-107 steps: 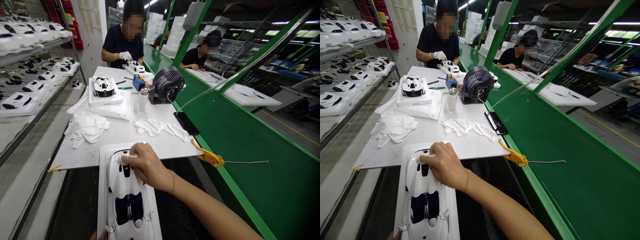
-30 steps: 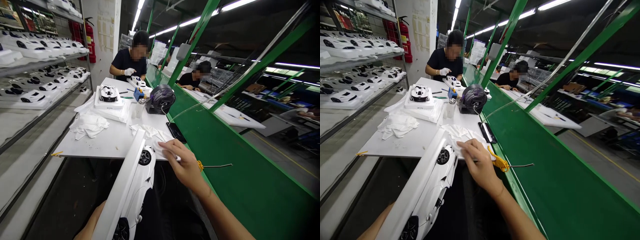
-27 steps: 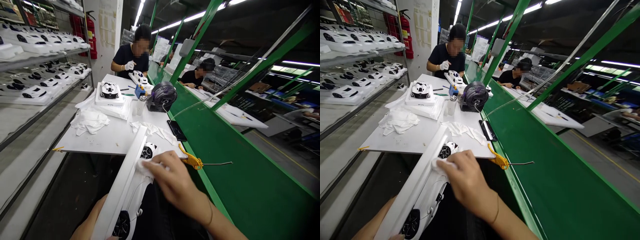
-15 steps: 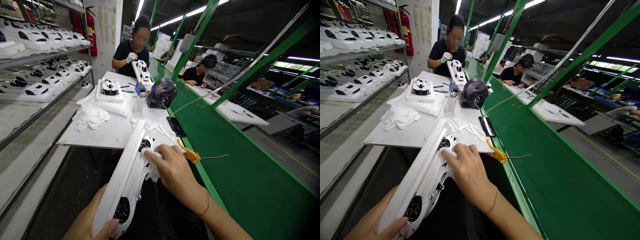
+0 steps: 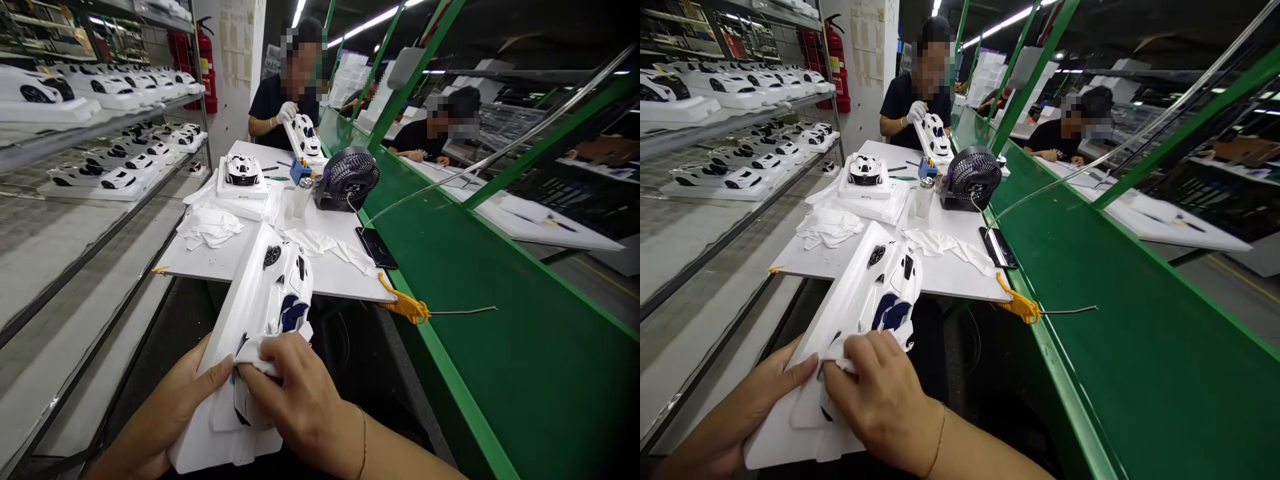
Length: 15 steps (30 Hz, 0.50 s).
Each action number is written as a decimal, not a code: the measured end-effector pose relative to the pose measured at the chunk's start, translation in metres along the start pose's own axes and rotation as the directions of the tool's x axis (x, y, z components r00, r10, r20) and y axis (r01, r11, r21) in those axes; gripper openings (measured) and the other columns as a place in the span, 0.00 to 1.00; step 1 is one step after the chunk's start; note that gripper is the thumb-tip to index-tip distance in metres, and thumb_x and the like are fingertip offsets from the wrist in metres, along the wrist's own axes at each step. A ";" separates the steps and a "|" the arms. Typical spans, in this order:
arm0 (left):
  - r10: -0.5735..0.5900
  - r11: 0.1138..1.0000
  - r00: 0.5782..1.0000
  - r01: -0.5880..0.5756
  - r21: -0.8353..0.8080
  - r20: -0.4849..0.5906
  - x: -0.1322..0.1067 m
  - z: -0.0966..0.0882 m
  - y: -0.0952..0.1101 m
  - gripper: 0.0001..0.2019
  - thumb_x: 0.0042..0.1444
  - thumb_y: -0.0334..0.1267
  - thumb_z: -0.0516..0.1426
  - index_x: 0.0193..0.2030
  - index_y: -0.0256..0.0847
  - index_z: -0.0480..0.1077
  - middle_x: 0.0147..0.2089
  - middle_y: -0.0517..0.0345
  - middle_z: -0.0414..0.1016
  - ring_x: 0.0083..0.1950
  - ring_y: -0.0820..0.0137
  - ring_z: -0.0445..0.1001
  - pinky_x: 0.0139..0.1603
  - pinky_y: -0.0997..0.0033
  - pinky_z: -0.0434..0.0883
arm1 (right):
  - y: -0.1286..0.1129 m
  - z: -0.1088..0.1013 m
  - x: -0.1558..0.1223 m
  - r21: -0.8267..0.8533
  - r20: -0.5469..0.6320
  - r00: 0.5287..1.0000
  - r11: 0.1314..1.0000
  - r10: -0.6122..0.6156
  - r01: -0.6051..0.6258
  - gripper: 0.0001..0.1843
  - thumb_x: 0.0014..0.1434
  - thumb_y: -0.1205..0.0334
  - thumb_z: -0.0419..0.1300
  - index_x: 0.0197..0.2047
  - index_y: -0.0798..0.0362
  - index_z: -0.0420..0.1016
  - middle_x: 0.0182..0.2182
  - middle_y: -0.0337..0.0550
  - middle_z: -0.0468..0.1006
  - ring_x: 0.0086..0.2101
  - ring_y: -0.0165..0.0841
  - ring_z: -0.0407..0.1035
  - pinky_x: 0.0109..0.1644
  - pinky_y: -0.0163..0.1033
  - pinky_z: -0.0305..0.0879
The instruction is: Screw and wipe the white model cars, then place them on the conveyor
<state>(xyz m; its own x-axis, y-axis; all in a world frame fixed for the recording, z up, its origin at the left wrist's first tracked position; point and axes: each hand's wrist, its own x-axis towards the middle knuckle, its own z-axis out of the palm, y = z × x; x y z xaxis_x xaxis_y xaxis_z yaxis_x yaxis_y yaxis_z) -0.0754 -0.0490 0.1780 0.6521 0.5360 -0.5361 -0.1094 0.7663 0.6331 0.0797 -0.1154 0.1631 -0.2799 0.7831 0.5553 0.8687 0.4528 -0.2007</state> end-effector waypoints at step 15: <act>-0.065 0.997 0.989 0.057 -0.061 -0.132 0.002 -0.012 0.000 0.25 0.53 0.39 0.58 0.58 0.40 0.60 0.39 0.52 0.80 0.43 0.62 0.76 0.40 0.68 0.72 | 0.029 -0.045 -0.051 0.260 0.194 0.978 0.957 0.082 -0.132 0.18 0.59 0.76 0.45 0.47 0.54 0.69 0.35 0.47 0.68 0.34 0.33 0.62 0.35 0.40 0.61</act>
<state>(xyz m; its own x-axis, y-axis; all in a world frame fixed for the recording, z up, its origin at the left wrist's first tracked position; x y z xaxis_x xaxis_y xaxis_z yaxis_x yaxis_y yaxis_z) -0.0831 -0.0433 0.1703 0.5528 0.5275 -0.6451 -0.1175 0.8157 0.5664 0.1377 -0.1617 0.1650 -0.2817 0.8855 0.3696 0.7618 0.4406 -0.4749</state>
